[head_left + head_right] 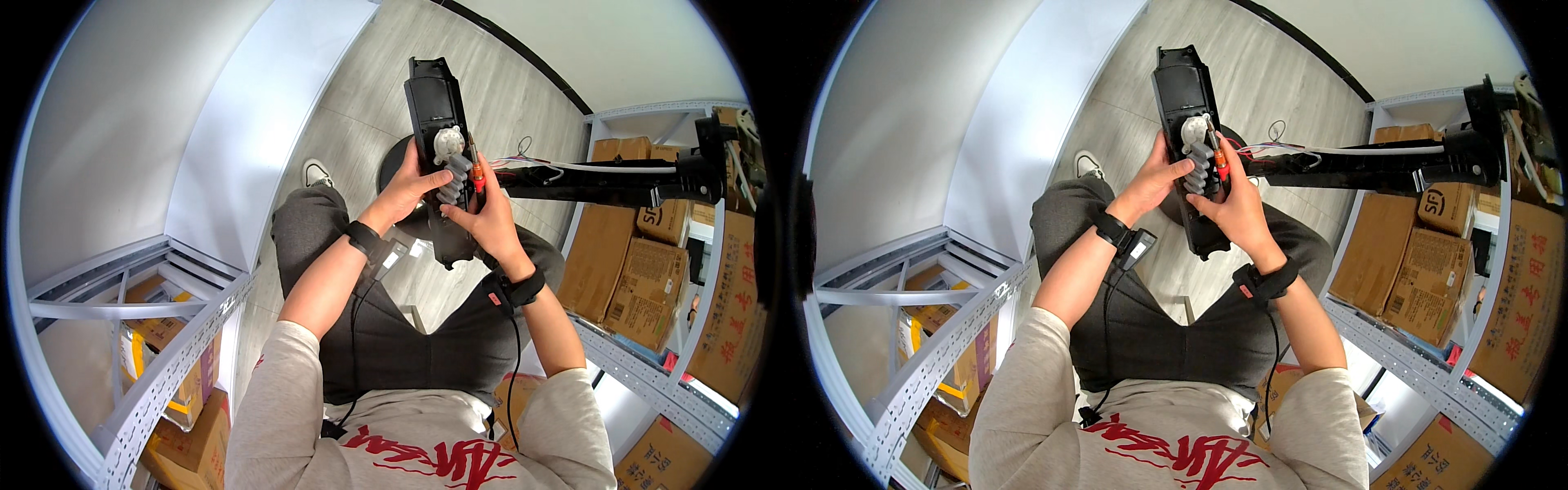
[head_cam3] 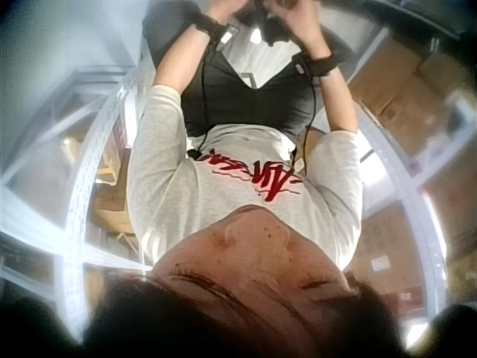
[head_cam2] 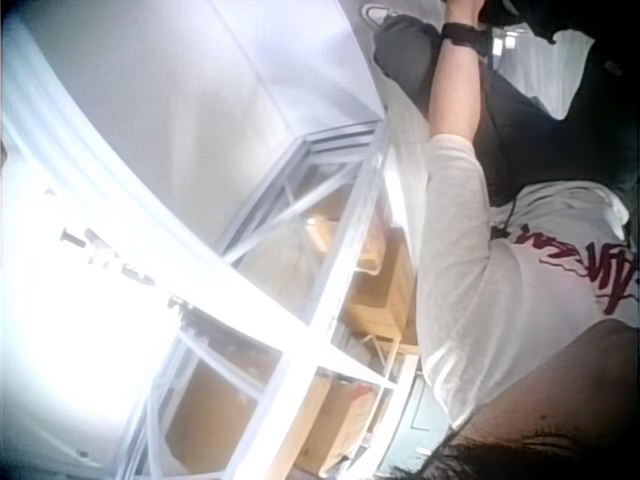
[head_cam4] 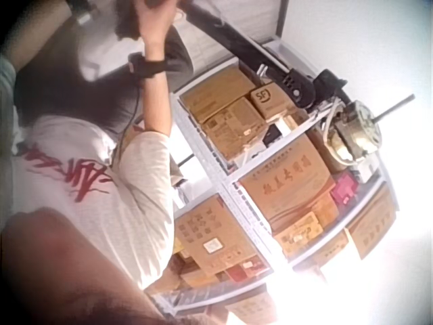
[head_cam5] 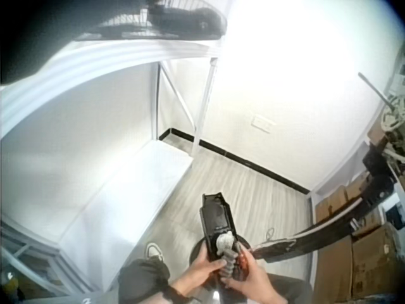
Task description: The person wipes a black plastic housing with a cloth, then uses a screwdriver to unscrew and manipulate internal components and wires inside the housing. The person handles the housing and tools throughout the process.
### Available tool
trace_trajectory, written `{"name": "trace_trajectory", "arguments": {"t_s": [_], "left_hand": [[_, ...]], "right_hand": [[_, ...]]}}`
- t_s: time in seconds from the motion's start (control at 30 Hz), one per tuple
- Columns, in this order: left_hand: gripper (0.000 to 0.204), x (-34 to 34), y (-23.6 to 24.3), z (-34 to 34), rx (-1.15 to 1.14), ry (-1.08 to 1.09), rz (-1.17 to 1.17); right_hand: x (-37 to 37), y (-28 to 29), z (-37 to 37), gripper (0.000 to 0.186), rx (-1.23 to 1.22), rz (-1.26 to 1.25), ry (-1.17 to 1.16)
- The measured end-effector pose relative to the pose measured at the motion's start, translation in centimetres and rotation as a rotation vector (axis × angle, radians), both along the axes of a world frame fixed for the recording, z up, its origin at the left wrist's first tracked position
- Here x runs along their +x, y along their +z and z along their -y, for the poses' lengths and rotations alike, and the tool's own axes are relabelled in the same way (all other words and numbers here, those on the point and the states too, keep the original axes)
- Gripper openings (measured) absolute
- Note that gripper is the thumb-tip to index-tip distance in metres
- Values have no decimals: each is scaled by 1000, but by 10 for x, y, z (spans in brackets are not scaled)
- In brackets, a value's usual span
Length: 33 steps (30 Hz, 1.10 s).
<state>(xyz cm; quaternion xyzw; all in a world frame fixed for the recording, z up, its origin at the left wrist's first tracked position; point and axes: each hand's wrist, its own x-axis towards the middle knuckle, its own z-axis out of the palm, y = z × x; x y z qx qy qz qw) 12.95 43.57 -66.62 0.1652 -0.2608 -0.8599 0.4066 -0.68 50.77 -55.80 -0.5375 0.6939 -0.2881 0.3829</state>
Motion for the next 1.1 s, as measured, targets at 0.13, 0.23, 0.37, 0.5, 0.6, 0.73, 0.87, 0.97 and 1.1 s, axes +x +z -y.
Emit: {"name": "trace_trajectory", "arguments": {"t_s": [0.13, 0.23, 0.37, 0.5, 0.6, 0.73, 0.87, 0.97, 1.1], "left_hand": [[90, 0, -2, -1, 2, -16, 12], [93, 0, -2, -1, -14, -16, 18], [96, -1, -1, -3, -65, -16, 43], [99, -2, -5, -4, -69, -24, 46], [99, -2, -8, -4, -52, -23, 37], [99, -1, -4, -4, -28, -21, 11], [96, -1, -2, -4, -26, -41, -11], [95, 0, -5, -5, -40, -53, -16], [94, 0, -3, -5, -66, -78, -34]], "right_hand": [[3, 2, 0, 102, 25, -54, 4], [1, -5, -2, 102, -31, -89, 24], [-3, -12, -6, 94, -38, -147, 5], [-3, -12, -6, 88, -42, -174, 0], [-3, -6, -5, 88, 5, -202, 11], [-8, -5, -4, 87, -126, -284, 104], [-15, -7, -4, 87, -235, -318, 178], [-16, -4, -1, 86, -290, -369, 233], [-23, -2, -3, 86, -314, -379, 263]]}}
